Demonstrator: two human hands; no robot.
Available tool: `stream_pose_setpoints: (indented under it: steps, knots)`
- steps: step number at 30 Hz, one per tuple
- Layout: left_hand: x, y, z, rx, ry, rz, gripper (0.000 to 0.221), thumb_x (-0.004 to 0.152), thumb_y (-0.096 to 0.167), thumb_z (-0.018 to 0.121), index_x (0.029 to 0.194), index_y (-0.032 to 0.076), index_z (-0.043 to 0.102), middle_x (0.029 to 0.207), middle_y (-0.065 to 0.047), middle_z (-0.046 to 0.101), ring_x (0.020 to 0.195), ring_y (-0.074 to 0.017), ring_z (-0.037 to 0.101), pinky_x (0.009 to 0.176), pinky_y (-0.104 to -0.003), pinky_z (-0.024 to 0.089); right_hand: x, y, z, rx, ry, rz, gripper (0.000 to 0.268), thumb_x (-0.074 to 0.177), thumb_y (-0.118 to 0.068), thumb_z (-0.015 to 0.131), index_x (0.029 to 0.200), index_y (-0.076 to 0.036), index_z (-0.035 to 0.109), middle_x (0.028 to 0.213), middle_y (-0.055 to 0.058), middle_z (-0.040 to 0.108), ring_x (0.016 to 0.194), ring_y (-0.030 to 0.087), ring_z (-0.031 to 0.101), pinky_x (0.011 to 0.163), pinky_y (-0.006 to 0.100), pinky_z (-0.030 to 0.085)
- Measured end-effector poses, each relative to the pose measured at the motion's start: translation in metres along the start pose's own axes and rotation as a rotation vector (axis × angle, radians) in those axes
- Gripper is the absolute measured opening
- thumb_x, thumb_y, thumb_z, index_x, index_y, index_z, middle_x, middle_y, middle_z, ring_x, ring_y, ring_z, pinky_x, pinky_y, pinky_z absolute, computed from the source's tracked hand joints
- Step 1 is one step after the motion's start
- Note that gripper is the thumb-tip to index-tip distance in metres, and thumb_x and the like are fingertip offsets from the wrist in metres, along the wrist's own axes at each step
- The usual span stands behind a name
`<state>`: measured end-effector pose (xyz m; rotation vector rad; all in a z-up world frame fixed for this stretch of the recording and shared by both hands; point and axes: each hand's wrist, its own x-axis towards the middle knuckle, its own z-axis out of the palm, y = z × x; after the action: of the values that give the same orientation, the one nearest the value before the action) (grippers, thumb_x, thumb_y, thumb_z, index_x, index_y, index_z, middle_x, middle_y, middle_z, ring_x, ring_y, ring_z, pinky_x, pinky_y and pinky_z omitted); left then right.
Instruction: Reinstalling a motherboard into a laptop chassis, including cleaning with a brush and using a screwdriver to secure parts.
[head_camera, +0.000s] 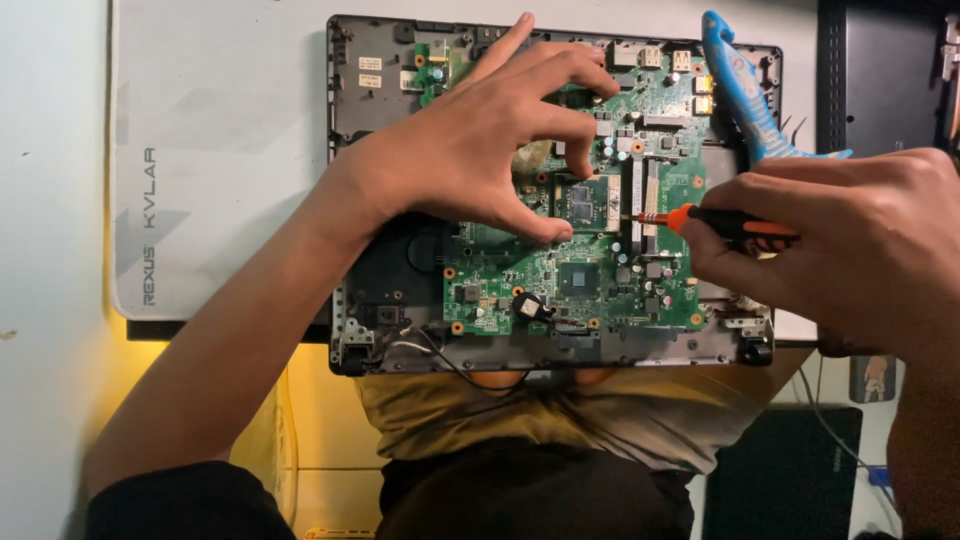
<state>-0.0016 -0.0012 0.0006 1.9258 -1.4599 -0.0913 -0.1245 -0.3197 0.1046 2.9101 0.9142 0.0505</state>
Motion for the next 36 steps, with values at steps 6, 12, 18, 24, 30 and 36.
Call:
stream_pose_setpoints:
  steps: [6, 12, 18, 24, 30, 36]
  knots:
    - [0.000, -0.001, 0.001, -0.011, 0.006, 0.008, 0.041, 0.098, 0.044, 0.106, 0.110, 0.020, 0.075, 0.168, -0.019, 0.055, 0.172, -0.0456, 0.038, 0.140, -0.081, 0.000, -0.005, 0.011, 0.010, 0.003, -0.038, -0.021, 0.032, 0.113, -0.058, 0.083, 0.116, -0.027, 0.093, 0.108, -0.009, 0.090, 0.095, 0.017, 0.088, 0.073, 0.041, 0.070]
    - [-0.001, 0.000, -0.001, 0.002, 0.007, 0.005, 0.042, 0.098, 0.046, 0.106, 0.109, 0.019, 0.075, 0.168, -0.020, 0.055, 0.172, -0.0456, 0.039, 0.140, -0.081, 0.001, -0.001, 0.005, 0.003, 0.090, -0.020, 0.030, 0.023, 0.118, -0.047, 0.087, 0.106, -0.028, 0.090, 0.090, -0.016, 0.083, 0.089, 0.006, 0.081, 0.070, 0.037, 0.061]
    - [-0.001, 0.001, -0.003, 0.002, 0.005, 0.020, 0.042, 0.099, 0.041, 0.105, 0.109, 0.017, 0.073, 0.168, -0.021, 0.054, 0.172, -0.0463, 0.037, 0.139, -0.082, 0.002, -0.005, 0.035, 0.008, 0.036, -0.015, -0.118, 0.045, 0.109, -0.042, 0.092, 0.141, -0.011, 0.089, 0.113, 0.009, 0.083, 0.103, 0.030, 0.084, 0.096, 0.055, 0.073]
    - [-0.002, 0.000, -0.001, 0.003, 0.007, 0.006, 0.042, 0.098, 0.043, 0.106, 0.112, 0.021, 0.074, 0.167, -0.018, 0.055, 0.172, -0.0474, 0.039, 0.140, -0.080, 0.001, 0.027, 0.033, -0.011, 0.021, -0.017, -0.154, 0.029, 0.106, -0.047, 0.096, 0.127, -0.027, 0.093, 0.101, 0.001, 0.077, 0.088, 0.028, 0.073, 0.088, 0.047, 0.062]
    - [-0.001, -0.001, 0.000, 0.009, 0.013, 0.014, 0.041, 0.099, 0.045, 0.103, 0.111, 0.019, 0.073, 0.166, -0.020, 0.054, 0.171, -0.0457, 0.039, 0.138, -0.083, 0.001, 0.037, 0.020, -0.017, -0.017, -0.061, -0.231, 0.027, 0.106, -0.050, 0.092, 0.112, -0.024, 0.091, 0.099, 0.003, 0.084, 0.100, 0.027, 0.085, 0.093, 0.048, 0.071]
    - [0.000, -0.003, 0.001, 0.021, 0.006, 0.013, 0.044, 0.101, 0.049, 0.104, 0.109, 0.019, 0.073, 0.168, -0.020, 0.054, 0.171, -0.0454, 0.038, 0.138, -0.082, 0.000, 0.046, 0.009, -0.028, -0.275, -0.064, -0.279, 0.018, 0.119, -0.056, 0.083, 0.115, -0.039, 0.087, 0.098, -0.010, 0.073, 0.102, 0.017, 0.079, 0.081, 0.039, 0.065]
